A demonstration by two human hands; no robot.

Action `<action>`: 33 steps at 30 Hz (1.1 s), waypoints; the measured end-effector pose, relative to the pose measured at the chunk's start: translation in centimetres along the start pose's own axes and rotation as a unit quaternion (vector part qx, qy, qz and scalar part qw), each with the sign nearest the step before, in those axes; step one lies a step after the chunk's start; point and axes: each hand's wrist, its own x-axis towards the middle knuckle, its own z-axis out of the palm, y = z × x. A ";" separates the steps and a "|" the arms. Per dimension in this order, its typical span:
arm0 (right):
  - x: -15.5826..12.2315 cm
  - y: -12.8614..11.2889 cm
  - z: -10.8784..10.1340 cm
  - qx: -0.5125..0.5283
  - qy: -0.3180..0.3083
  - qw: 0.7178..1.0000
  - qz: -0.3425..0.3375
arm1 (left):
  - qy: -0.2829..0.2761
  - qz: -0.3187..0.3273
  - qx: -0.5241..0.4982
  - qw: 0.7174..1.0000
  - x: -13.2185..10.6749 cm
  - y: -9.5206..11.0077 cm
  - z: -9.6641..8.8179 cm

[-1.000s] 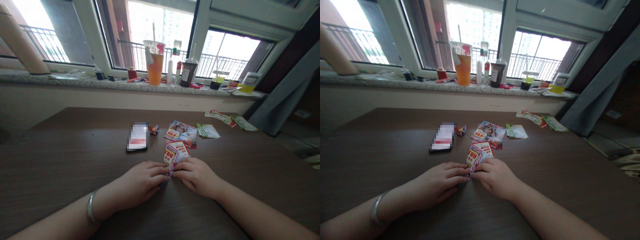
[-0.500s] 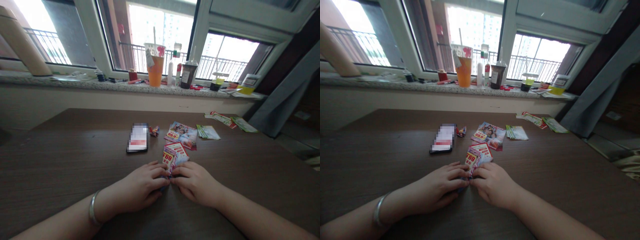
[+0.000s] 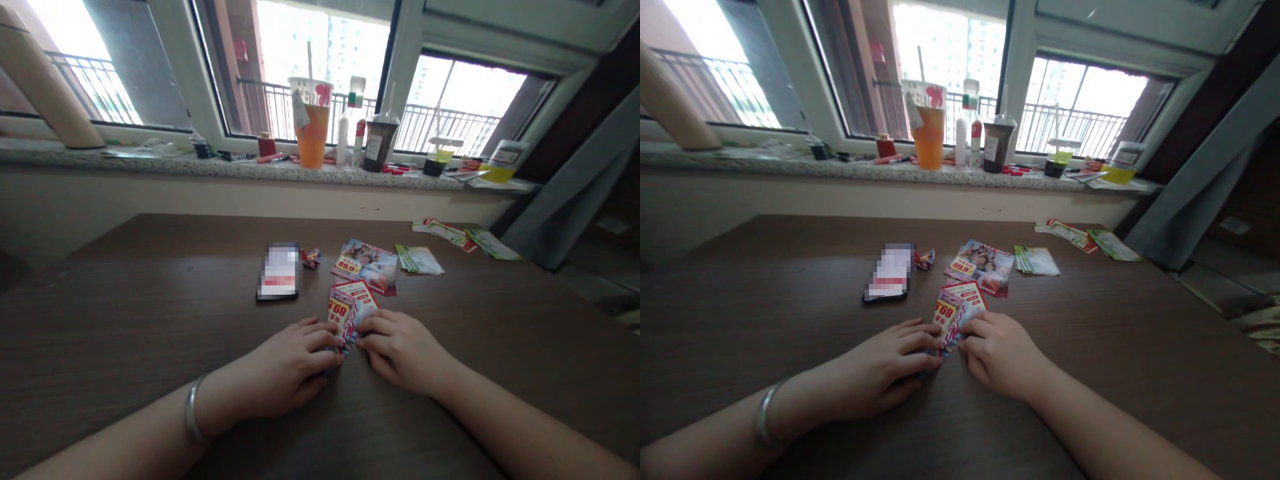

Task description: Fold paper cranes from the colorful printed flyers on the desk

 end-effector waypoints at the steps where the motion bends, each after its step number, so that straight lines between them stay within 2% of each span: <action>1: 0.0 0.2 -0.1 -0.006 0.003 1.000 0.007 | 0.002 0.002 0.000 1.000 0.0 -0.1 0.1; 14: -1.3 1.9 -0.7 -0.069 -0.003 0.994 0.083 | -0.004 0.010 0.001 1.000 0.0 0.0 0.1; 18: -1.4 2.1 -0.7 -0.089 -0.011 0.991 0.095 | 0.007 0.015 -0.007 1.000 0.0 -0.2 0.4; 26: -1.3 2.2 -1.0 -0.142 -0.039 0.979 0.144 | -0.007 0.022 -0.003 1.000 0.0 -0.6 0.7; 33: -1.2 2.0 -1.0 -0.144 -0.043 0.976 0.155 | -0.022 0.000 -0.029 0.999 -0.1 -0.9 0.5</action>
